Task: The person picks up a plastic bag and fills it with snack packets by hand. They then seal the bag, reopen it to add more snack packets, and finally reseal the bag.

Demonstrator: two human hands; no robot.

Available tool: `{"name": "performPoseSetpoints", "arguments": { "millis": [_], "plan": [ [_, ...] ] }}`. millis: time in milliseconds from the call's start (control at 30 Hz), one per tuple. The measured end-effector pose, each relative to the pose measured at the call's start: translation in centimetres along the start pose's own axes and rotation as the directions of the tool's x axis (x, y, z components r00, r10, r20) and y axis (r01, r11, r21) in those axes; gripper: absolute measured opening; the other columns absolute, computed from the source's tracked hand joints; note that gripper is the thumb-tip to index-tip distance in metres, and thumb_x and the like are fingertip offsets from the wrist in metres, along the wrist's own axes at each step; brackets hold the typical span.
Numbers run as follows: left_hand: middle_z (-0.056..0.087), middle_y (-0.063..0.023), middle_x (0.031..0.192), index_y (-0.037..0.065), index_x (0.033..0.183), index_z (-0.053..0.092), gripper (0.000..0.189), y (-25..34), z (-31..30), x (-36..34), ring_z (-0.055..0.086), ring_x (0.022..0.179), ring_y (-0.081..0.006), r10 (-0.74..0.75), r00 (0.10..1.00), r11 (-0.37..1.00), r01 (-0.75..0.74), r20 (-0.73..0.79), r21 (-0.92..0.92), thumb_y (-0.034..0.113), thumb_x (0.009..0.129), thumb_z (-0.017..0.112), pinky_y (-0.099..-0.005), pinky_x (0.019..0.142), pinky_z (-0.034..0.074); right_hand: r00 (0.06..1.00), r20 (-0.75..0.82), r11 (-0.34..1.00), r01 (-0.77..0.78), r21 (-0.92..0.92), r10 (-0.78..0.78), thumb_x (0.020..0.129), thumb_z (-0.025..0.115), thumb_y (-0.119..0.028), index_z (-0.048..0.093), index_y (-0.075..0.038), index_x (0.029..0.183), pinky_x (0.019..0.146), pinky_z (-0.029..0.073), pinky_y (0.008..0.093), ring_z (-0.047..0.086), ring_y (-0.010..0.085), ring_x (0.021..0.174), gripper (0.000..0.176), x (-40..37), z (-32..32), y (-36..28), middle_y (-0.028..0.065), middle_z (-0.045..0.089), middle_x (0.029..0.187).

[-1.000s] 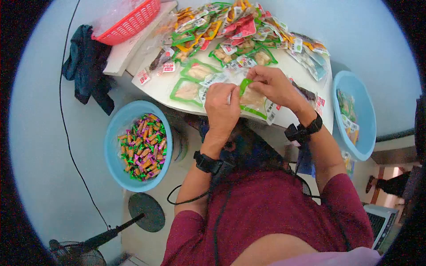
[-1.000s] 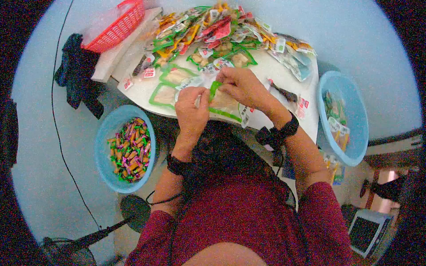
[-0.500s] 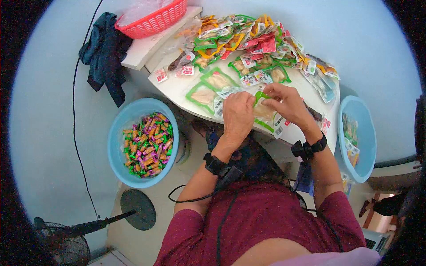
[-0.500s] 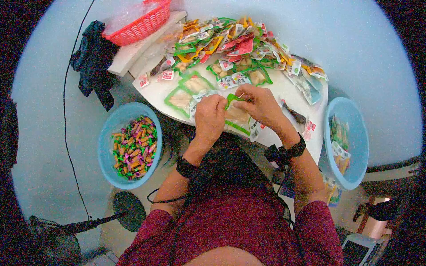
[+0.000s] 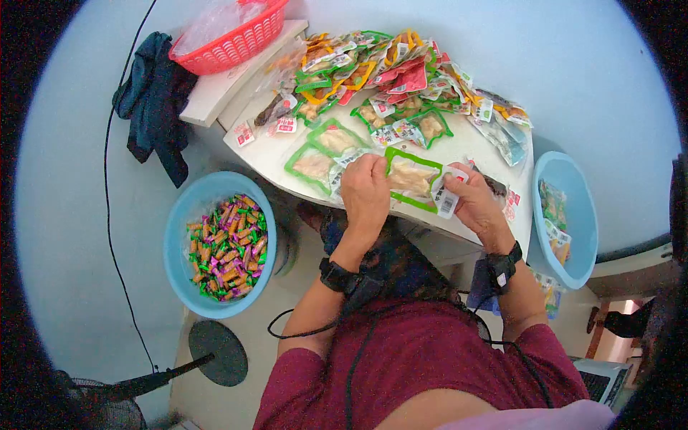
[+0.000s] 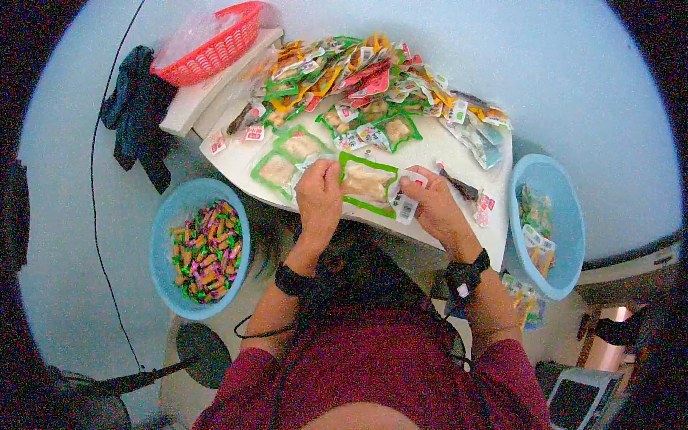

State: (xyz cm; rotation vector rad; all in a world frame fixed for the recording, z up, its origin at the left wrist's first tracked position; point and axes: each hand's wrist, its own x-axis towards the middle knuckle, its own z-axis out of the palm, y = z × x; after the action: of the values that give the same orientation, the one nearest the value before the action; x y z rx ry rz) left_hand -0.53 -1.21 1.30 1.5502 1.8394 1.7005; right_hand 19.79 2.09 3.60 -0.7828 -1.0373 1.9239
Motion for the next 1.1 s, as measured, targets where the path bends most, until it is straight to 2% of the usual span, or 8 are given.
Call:
{"name": "performPoseSetpoints", "arguments": {
  "millis": [133,233,333,467,567,733,967,1100],
  "plan": [
    [0.061,-0.0165,0.076,0.002,0.085,0.063,0.012,0.1,-0.2,0.0,0.057,0.076,-0.0356,0.006,1.0,1.0,-0.006,-0.026,-0.002,0.014,0.086,0.06,-0.0456,0.068,0.043,0.999,0.003,0.999,0.04,0.001,-0.04,0.092,0.061,-0.012,0.056,0.0,0.112,0.079,0.055,0.0295,0.065,0.0145,0.087,0.024,-0.2,0.6,0.0,0.0073,0.066,0.103],
    [0.062,-0.017,0.076,0.002,0.085,0.065,0.012,0.4,-0.8,0.0,0.058,0.073,-0.0356,0.086,0.995,0.996,-0.087,-0.06,-0.019,0.013,0.085,0.061,-0.0448,0.066,0.044,0.999,0.01,0.999,0.046,-0.024,-0.046,0.093,0.058,-0.012,0.056,0.001,0.115,0.08,0.055,0.0297,0.066,0.0153,0.088,0.026,-0.4,0.8,-0.4,0.008,0.066,0.104],
    [0.068,-0.0174,0.085,0.0,0.091,0.069,0.019,1.0,-1.6,-0.1,0.066,0.079,-0.0313,0.082,0.996,0.995,-0.08,-0.023,0.06,0.017,0.088,0.061,-0.0373,0.073,0.05,1.0,-0.018,0.999,0.011,-0.05,-0.012,0.092,0.057,-0.01,0.055,0.002,0.117,0.081,0.055,0.0306,0.066,0.0166,0.091,0.028,-1.3,0.6,-1.0,0.0088,0.066,0.107],
    [0.068,-0.0172,0.088,-0.001,0.09,0.068,0.017,1.5,-1.6,-0.7,0.067,0.081,-0.0315,0.13,0.989,0.99,-0.126,-0.067,0.065,0.015,0.087,0.063,-0.0378,0.073,0.051,0.998,-0.064,0.988,-0.007,-0.156,-0.003,0.092,0.058,-0.011,0.055,0.003,0.118,0.082,0.054,0.0313,0.066,0.0167,0.091,0.03,-2.1,0.4,-1.0,0.0099,0.066,0.107],
    [0.069,-0.0169,0.088,-0.001,0.091,0.067,0.014,2.0,-1.5,-0.6,0.067,0.081,-0.0324,0.201,0.974,0.98,-0.201,-0.104,0.012,0.013,0.086,0.064,-0.0382,0.073,0.052,0.999,0.021,0.999,-0.047,0.007,0.047,0.091,0.058,-0.01,0.053,0.004,0.12,0.087,0.054,0.0342,0.066,0.0203,0.096,0.033,-2.4,0.7,-0.7,0.0122,0.065,0.112],
    [0.068,-0.018,0.091,0.0,0.093,0.067,0.013,1.9,-0.9,-1.0,0.067,0.087,-0.0337,0.316,0.934,0.949,-0.308,-0.166,0.075,0.01,0.084,0.067,-0.0384,0.077,0.053,0.995,0.047,0.994,-0.09,0.054,0.088,0.091,0.056,-0.007,0.05,0.004,0.124,0.089,0.054,0.0355,0.066,0.0225,0.098,0.035,-1.9,2.7,0.1,0.0135,0.063,0.115],
    [0.068,-0.0187,0.095,0.0,0.094,0.067,0.013,2.2,-0.7,-1.2,0.066,0.095,-0.0335,0.302,0.943,0.953,-0.303,-0.141,0.015,0.01,0.084,0.066,-0.0388,0.082,0.052,0.984,0.145,0.988,-0.114,0.103,0.099,0.093,0.052,-0.004,0.044,0.003,0.13,0.09,0.052,0.0333,0.062,0.0207,0.104,0.039,0.3,5.9,1.8,0.0125,0.059,0.119],
    [0.068,-0.0188,0.097,0.0,0.095,0.067,0.014,2.2,-0.7,-1.4,0.066,0.097,-0.0331,0.29,0.946,0.955,-0.295,-0.144,-0.015,0.009,0.084,0.065,-0.039,0.085,0.051,0.973,0.22,0.991,-0.094,0.1,0.07,0.095,0.051,-0.008,0.051,-0.001,0.122,0.088,0.051,0.0324,0.06,0.0173,0.102,0.028,3.1,6.4,3.7,0.0076,0.06,0.112]
  ]
}}
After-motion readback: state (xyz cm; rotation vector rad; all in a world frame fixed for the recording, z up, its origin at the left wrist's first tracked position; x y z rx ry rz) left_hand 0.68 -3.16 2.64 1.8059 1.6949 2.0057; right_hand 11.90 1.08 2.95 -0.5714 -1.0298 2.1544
